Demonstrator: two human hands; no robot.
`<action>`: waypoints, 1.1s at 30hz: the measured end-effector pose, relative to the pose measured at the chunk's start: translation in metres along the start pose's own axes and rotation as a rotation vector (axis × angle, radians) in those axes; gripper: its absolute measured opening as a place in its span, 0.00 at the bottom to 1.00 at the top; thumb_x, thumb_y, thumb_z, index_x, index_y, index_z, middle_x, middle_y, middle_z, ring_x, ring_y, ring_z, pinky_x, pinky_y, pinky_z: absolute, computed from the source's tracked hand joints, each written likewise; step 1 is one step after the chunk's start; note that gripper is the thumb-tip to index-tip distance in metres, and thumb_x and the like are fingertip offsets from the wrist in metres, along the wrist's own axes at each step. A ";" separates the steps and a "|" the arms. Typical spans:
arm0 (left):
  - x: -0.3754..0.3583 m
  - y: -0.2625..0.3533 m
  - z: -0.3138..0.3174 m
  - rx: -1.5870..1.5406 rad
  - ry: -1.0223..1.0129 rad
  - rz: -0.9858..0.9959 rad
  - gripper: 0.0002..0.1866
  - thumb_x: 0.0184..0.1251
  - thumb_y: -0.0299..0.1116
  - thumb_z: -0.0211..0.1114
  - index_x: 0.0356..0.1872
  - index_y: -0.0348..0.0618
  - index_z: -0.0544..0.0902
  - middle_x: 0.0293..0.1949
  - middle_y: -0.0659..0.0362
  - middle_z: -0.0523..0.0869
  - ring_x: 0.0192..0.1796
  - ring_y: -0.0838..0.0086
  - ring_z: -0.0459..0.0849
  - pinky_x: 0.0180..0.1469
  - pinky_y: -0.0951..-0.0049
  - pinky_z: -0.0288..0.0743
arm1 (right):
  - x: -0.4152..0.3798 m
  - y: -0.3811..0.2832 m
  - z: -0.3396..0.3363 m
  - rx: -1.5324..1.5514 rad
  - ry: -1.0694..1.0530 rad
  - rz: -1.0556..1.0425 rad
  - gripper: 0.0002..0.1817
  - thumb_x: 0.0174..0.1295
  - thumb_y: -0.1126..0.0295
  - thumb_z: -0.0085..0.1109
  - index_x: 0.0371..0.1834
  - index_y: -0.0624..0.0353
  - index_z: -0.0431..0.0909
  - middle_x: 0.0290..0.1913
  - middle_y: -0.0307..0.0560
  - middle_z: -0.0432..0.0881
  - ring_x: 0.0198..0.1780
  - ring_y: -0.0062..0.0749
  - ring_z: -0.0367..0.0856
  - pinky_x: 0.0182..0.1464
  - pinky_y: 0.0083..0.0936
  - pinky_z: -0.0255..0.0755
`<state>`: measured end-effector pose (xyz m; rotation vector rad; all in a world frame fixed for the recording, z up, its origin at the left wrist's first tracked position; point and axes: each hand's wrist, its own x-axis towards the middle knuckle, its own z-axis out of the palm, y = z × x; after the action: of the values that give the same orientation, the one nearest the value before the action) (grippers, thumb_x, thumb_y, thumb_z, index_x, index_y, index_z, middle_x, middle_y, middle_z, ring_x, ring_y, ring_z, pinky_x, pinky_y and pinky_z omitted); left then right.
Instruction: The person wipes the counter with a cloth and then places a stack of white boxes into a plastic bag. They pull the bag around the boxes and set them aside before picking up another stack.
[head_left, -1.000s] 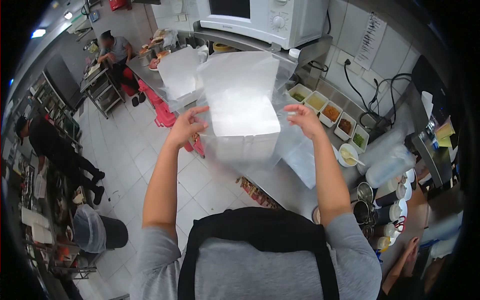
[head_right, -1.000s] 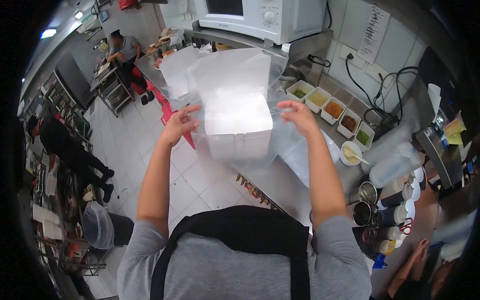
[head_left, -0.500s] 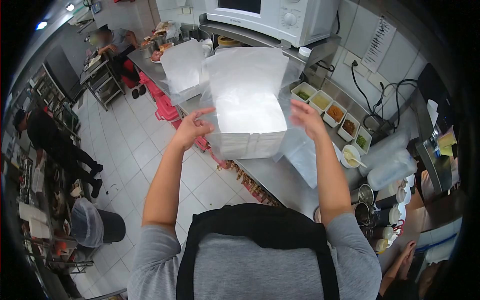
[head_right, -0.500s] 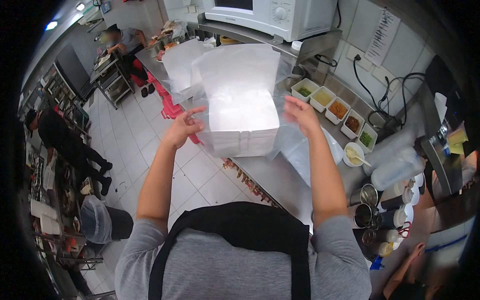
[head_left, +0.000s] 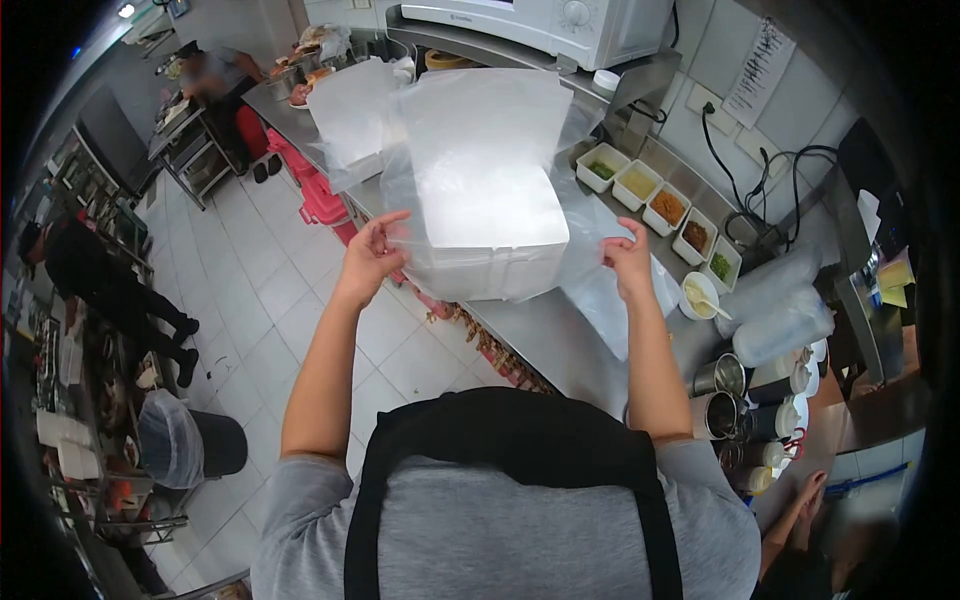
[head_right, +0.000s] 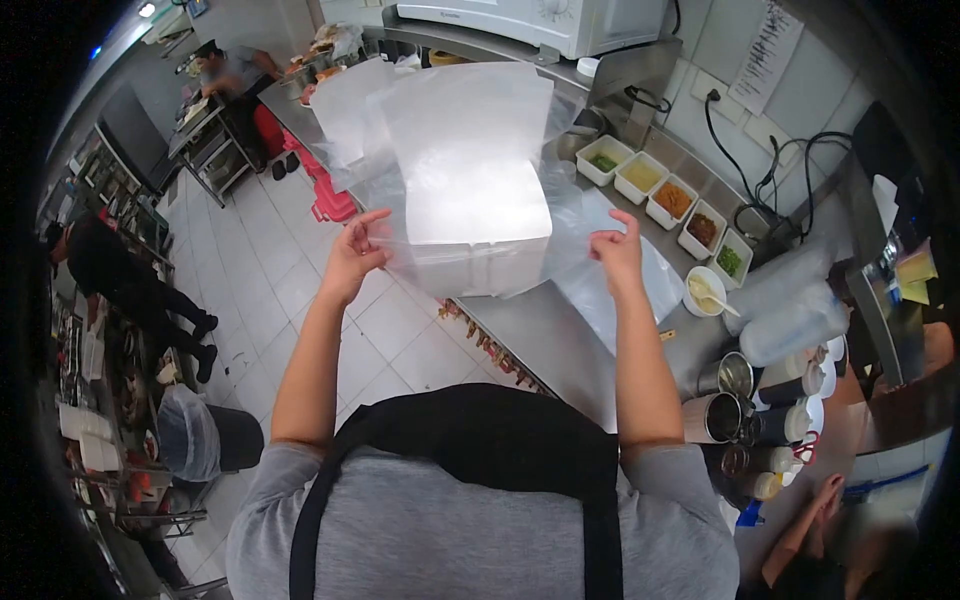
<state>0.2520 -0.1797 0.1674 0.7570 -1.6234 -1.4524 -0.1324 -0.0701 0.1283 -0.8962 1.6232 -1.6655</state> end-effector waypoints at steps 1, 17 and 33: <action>0.000 0.004 0.002 -0.004 0.001 -0.008 0.33 0.50 0.12 0.60 0.62 0.41 0.69 0.45 0.62 0.78 0.40 0.82 0.77 0.42 0.83 0.73 | 0.000 0.005 -0.009 0.195 -0.010 0.081 0.29 0.51 0.78 0.60 0.58 0.58 0.62 0.37 0.48 0.79 0.36 0.26 0.76 0.39 0.25 0.72; -0.006 0.020 0.018 0.107 0.016 0.035 0.31 0.47 0.14 0.60 0.59 0.40 0.74 0.53 0.63 0.74 0.50 0.79 0.75 0.52 0.79 0.70 | -0.028 -0.005 0.011 0.251 -0.117 0.280 0.27 0.51 0.81 0.58 0.57 0.54 0.65 0.42 0.45 0.79 0.39 0.30 0.78 0.40 0.29 0.73; 0.062 0.026 -0.003 0.157 0.012 -0.190 0.28 0.50 0.19 0.62 0.57 0.38 0.74 0.35 0.61 0.83 0.35 0.80 0.78 0.40 0.80 0.71 | 0.072 -0.031 0.028 0.014 -0.433 0.051 0.16 0.53 0.78 0.62 0.46 0.56 0.79 0.37 0.39 0.80 0.41 0.25 0.76 0.44 0.24 0.72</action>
<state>0.2265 -0.2299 0.2036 1.0319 -1.7086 -1.4590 -0.1491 -0.1442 0.1624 -1.1089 1.3236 -1.3308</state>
